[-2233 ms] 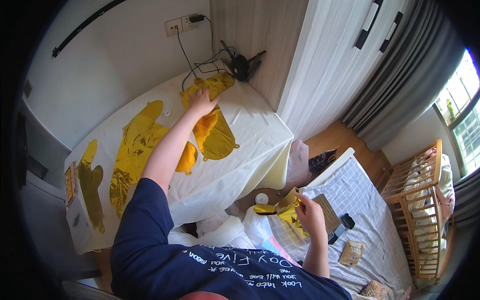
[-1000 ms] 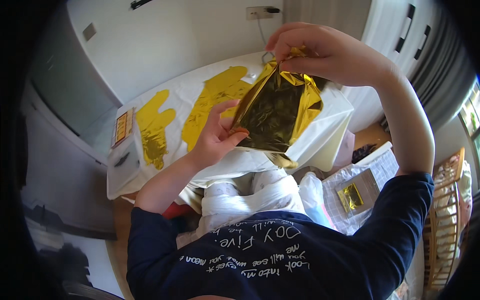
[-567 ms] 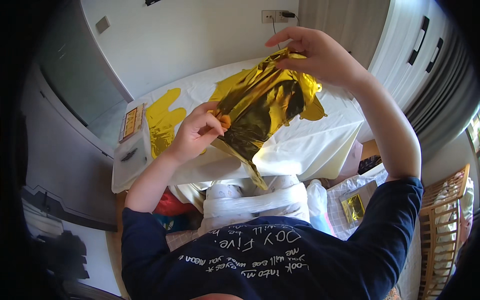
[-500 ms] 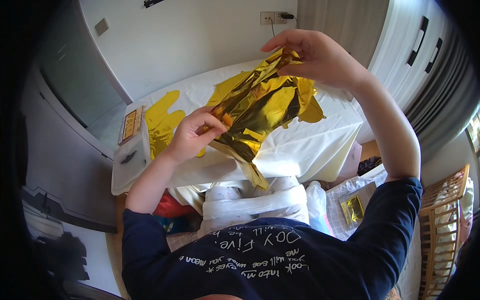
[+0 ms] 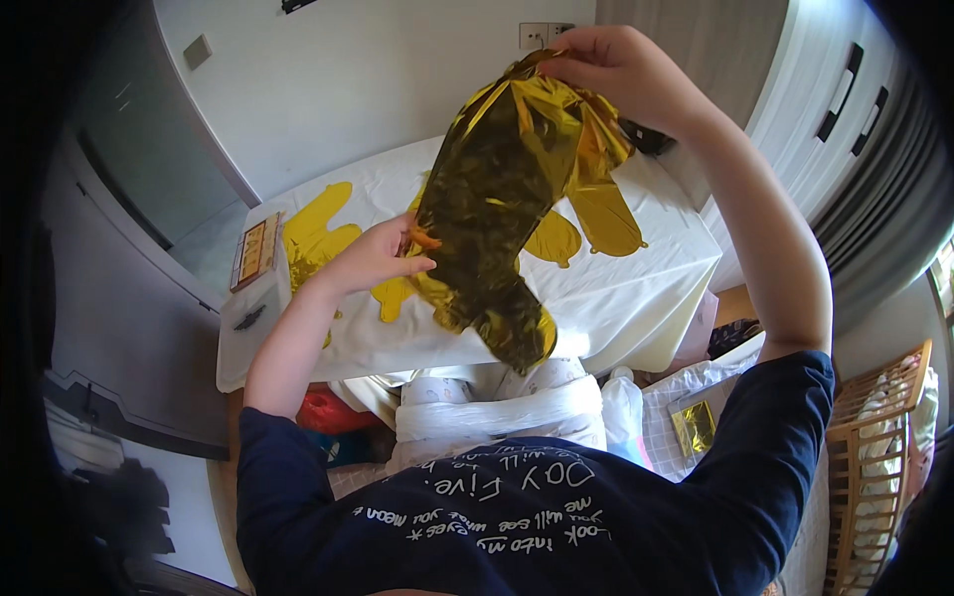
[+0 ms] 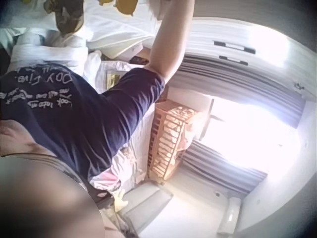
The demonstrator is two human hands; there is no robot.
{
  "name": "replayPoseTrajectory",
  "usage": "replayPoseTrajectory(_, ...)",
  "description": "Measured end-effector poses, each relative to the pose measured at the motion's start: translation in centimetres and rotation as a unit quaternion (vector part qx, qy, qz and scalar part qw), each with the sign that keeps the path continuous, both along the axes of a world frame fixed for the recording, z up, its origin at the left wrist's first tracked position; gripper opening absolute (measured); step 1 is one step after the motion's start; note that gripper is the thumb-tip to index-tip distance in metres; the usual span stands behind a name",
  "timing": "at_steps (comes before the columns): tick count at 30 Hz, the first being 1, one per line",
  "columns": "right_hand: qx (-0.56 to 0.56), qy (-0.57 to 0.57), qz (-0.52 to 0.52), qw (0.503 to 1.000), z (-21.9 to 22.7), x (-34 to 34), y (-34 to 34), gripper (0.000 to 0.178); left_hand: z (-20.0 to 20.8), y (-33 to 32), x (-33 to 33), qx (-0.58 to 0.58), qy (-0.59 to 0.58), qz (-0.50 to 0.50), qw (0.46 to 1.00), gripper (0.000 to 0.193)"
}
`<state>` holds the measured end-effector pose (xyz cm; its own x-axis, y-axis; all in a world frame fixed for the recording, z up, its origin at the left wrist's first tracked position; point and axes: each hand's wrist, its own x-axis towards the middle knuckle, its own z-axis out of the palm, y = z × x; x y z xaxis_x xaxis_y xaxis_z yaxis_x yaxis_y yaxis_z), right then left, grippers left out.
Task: Folding a yellow foil alphabet balloon on a table.
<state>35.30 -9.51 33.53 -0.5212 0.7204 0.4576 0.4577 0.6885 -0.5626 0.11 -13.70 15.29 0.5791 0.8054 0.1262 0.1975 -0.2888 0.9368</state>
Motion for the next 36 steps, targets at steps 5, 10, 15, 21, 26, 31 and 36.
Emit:
replayPoseTrajectory(5,0.104,-0.108,-0.056,0.987,2.6,1.6,4.6,0.03,-1.2,4.6,-1.3,0.01,0.136,0.044,0.99,0.03)
replayPoseTrajectory(10,0.281,-0.116,-0.104,0.947,4.8,-0.8,-2.4,0.023,2.0,7.1,0.7,0.23,0.097,0.348,0.904,0.02)
replayPoseTrajectory(15,0.567,-0.174,0.0,0.805,0.3,-1.8,-9.4,0.018,0.9,10.8,0.5,0.341,-0.097,0.386,0.852,0.025)
replayPoseTrajectory(21,0.44,-0.159,0.033,0.883,-14.3,-0.5,-9.8,0.019,-7.4,17.1,-0.7,0.42,-0.02,0.296,0.858,0.029)
replayPoseTrajectory(26,0.262,-0.083,-0.005,0.961,-26.1,-2.2,-8.3,0.022,-13.3,18.3,-2.4,0.344,0.284,0.331,0.832,0.047)
replayPoseTrajectory(31,0.14,-0.058,-0.057,0.987,-31.4,-3.7,-8.0,0.029,-13.8,18.2,-1.8,0.167,0.354,0.315,0.865,0.056)
replayPoseTrajectory(36,0.076,-0.092,-0.042,0.992,-31.7,-3.5,-7.1,0.035,-14.6,17.5,-0.7,0.133,0.334,0.268,0.894,0.059)
